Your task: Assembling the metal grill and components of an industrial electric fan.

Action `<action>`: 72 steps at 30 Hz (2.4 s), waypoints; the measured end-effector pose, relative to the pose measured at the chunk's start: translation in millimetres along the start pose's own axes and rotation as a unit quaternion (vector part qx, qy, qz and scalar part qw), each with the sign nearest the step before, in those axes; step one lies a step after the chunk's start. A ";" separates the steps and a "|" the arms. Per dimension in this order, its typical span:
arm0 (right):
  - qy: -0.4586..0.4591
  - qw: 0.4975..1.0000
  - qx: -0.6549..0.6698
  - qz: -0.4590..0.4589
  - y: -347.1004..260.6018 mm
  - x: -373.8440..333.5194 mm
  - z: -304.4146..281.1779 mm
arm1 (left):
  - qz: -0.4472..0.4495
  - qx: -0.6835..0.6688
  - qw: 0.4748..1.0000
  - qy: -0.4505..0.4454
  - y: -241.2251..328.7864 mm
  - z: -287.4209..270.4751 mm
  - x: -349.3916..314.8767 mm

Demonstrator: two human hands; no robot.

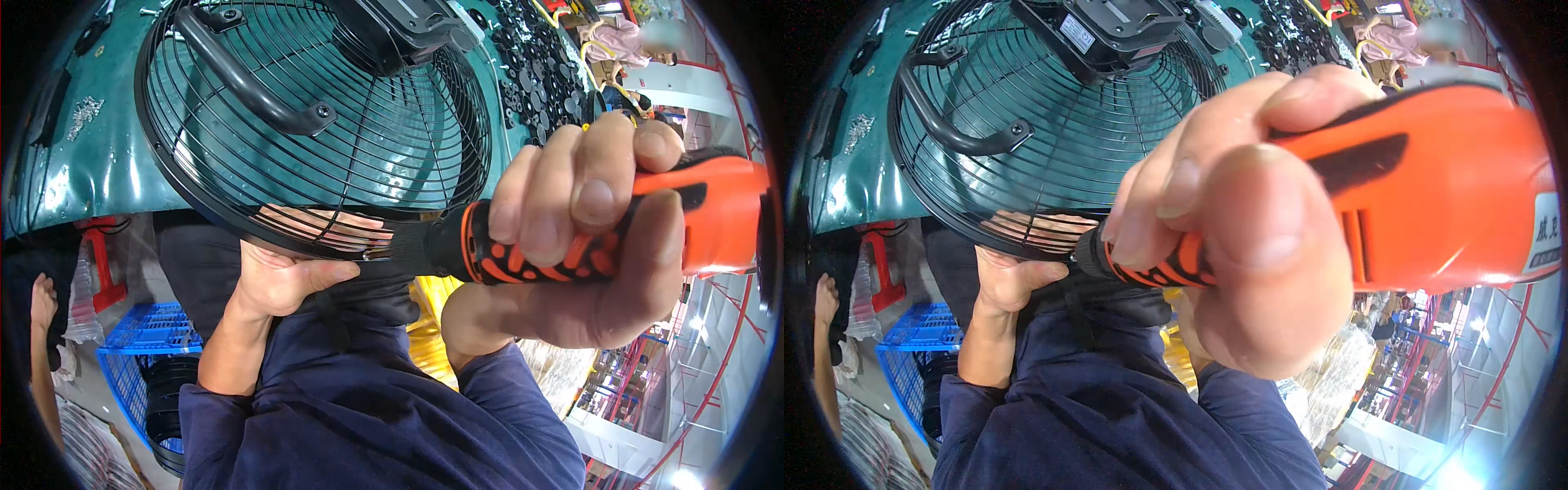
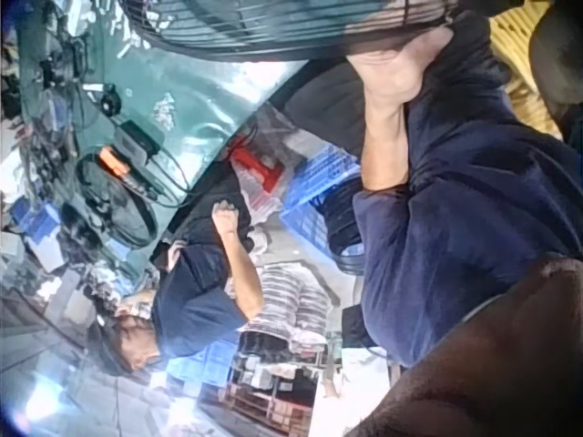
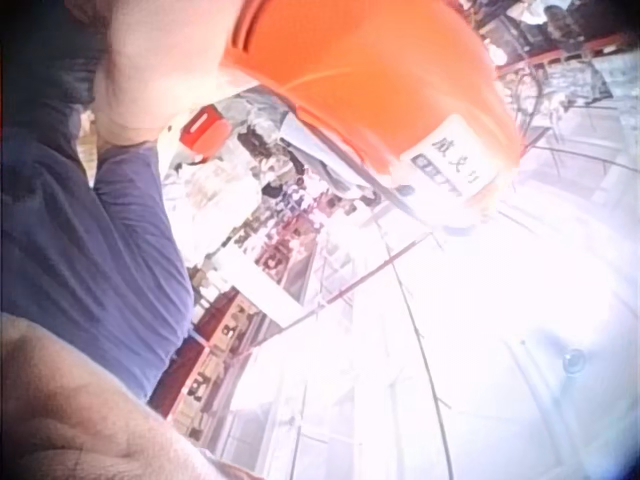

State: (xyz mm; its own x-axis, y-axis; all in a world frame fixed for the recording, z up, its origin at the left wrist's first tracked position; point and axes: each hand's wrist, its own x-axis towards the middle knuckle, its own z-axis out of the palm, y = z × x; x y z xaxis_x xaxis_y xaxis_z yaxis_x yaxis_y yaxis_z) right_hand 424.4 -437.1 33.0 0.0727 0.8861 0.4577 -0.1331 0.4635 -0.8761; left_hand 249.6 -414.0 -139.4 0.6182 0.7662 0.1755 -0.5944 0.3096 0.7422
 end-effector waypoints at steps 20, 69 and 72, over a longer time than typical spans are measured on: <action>-0.046 0.971 0.022 0.234 -4.2 27.1 9.5 | 0.019 -0.043 0.998 -0.040 1.1 -1.2 7.0; -0.097 0.897 -0.077 0.424 93.4 11.6 42.4 | -0.090 -0.126 0.987 0.050 -71.2 -50.8 -45.8; -0.072 0.911 -0.022 0.405 69.5 8.0 27.8 | -0.059 -0.142 0.988 0.027 -57.6 -47.1 -37.4</action>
State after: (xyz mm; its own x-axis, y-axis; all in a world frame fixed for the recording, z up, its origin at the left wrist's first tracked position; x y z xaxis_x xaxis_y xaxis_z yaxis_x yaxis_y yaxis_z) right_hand 388.2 -397.7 -20.0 -0.1630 0.9301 -0.3291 -0.0451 -0.3403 -0.9392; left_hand 236.5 -434.0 -219.1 0.6682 0.7417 0.0582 -0.6444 0.5380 0.5434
